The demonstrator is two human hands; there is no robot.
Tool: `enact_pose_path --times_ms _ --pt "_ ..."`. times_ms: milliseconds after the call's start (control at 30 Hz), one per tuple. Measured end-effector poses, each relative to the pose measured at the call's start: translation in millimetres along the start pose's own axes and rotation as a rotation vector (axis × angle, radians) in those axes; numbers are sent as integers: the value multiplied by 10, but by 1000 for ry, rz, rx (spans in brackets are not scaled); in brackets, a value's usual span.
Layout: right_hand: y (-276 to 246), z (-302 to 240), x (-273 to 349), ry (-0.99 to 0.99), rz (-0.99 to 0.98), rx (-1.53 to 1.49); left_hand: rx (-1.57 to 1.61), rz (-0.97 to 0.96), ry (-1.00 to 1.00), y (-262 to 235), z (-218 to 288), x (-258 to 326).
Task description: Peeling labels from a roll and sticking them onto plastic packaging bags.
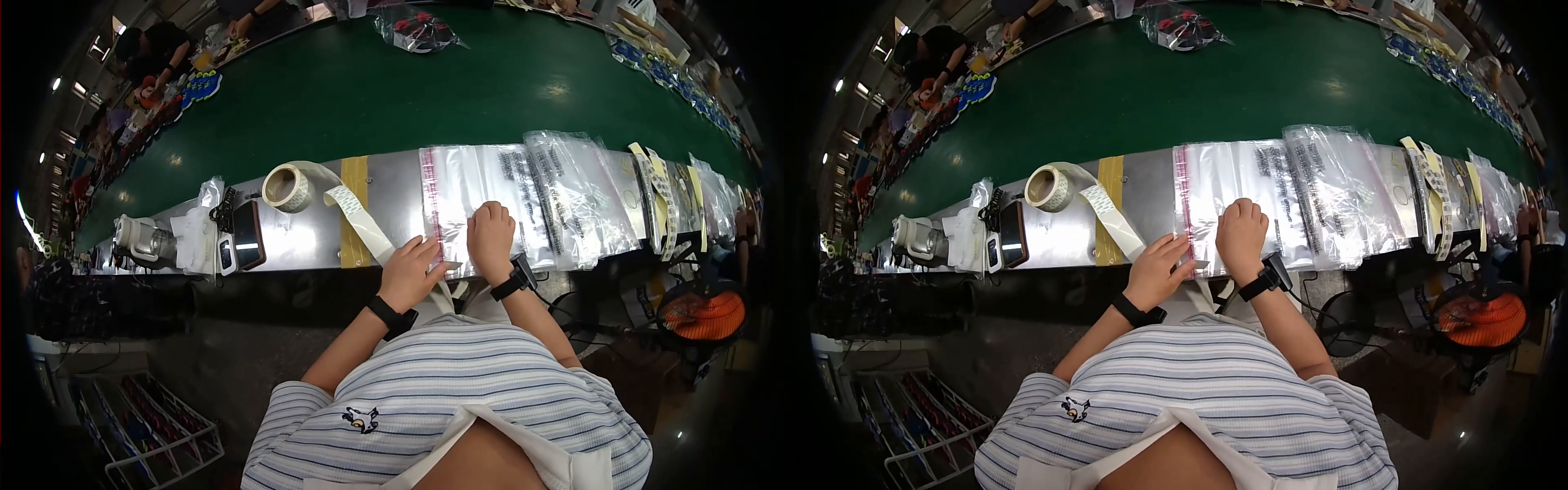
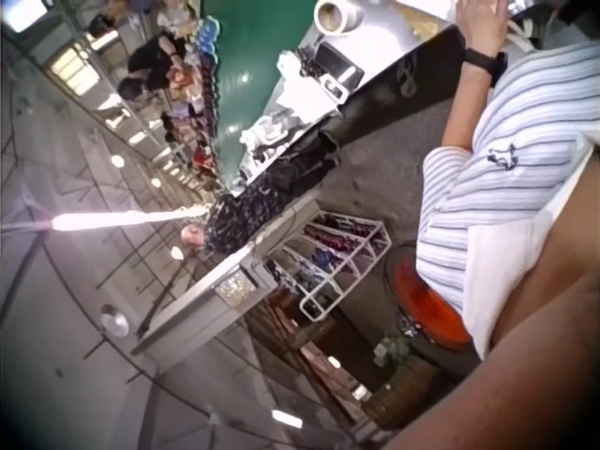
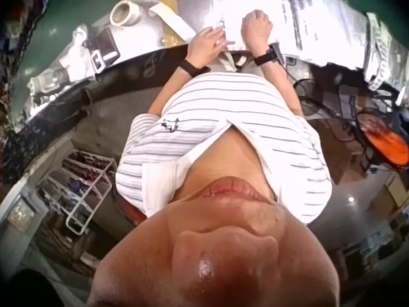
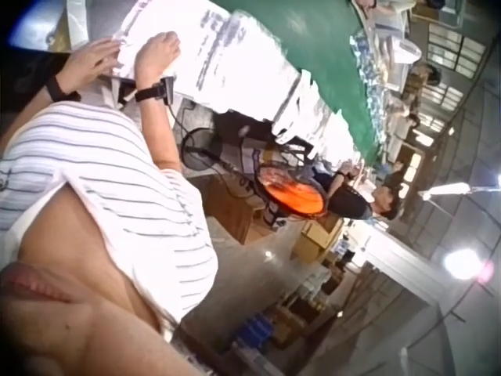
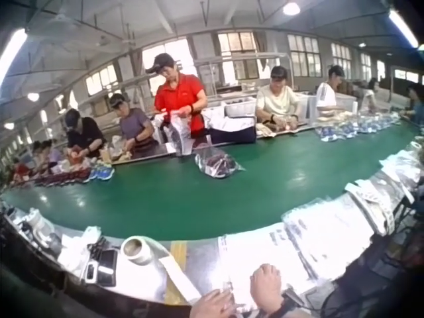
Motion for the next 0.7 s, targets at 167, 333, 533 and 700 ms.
enact_pose_path --times_ms 167,333,533,700 --pt "-215 -201 26 -58 101 -154 -66 -1 49 -1 68 80" --pt "-42 -107 14 -72 63 -38 -83 -19 44 18 74 12" --pt "-140 -203 -83 -58 65 -231 -104 14 6 -35 -19 67" --pt "-167 -113 47 -65 91 -201 -10 55 -25 -22 53 51"
Point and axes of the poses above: each hand's wrist, its own x-axis away from the middle knuckle, its own y-axis out of the palm, z = x × y, the point moved 6 cm from there along -x, towards the middle knuckle, and after that the axes turned 5 degrees about -y, right-handed, at the moved point
